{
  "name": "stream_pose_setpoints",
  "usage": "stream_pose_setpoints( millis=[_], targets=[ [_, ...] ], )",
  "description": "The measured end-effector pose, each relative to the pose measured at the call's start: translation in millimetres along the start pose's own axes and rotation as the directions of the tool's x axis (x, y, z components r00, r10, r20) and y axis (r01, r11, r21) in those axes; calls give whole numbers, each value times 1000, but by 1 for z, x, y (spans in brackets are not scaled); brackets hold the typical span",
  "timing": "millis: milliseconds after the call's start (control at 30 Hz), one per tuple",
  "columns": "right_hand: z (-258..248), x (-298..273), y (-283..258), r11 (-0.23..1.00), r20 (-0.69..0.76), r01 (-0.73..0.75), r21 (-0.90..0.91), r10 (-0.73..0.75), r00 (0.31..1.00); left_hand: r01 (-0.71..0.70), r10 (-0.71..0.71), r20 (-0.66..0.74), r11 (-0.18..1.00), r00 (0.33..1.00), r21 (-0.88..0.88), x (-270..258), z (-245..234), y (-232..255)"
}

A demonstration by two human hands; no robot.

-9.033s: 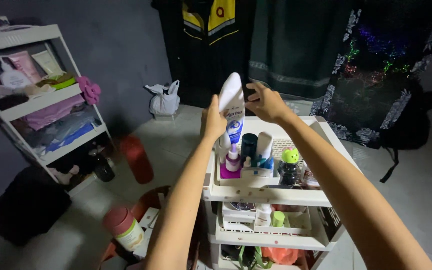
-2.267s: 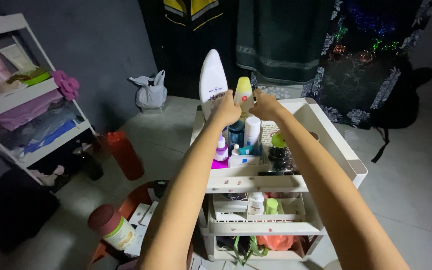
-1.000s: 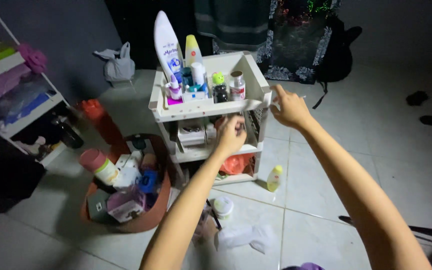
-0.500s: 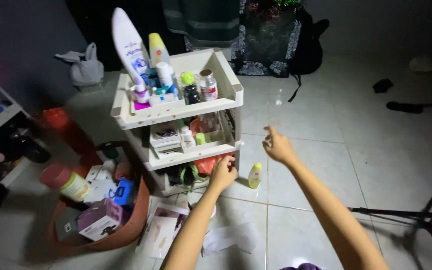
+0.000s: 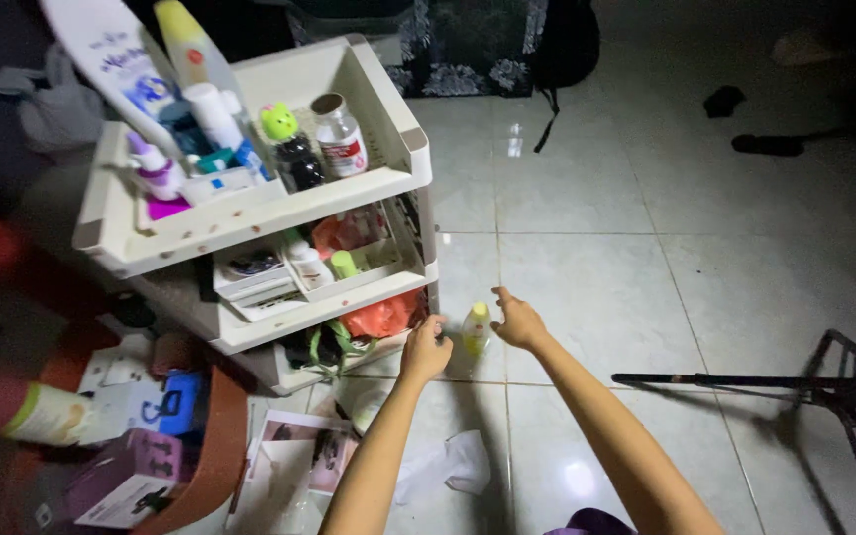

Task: Organizing various toiletries, cosmetics, and bottles into a plastic organizer and a multi-tiered shelf.

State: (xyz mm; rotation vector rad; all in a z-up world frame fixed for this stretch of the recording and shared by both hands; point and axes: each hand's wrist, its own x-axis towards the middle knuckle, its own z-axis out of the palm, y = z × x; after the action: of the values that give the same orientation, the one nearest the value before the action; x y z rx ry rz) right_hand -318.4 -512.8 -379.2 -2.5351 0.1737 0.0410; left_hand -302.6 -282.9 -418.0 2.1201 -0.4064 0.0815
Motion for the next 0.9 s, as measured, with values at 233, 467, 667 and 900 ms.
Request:
stream_pose_setpoints(
  millis=[233, 467, 667, 900],
  targets=[
    [53, 34, 43, 999, 47, 15, 46, -17, 999, 42, -48, 98, 997, 994, 61, 27, 35, -3],
    [65, 35, 37, 991, 35, -26, 130, 22, 999, 81, -104, 183, 989, 978, 127, 39, 60, -9],
    [73, 30, 36, 962, 17, 51, 270, -57, 998, 64, -72, 144, 996, 987, 58, 33, 74, -26],
    [77, 2, 3, 976, 127, 82, 200, -109, 986, 123, -135, 148, 988, 980, 93, 4, 29, -19]
  ],
)
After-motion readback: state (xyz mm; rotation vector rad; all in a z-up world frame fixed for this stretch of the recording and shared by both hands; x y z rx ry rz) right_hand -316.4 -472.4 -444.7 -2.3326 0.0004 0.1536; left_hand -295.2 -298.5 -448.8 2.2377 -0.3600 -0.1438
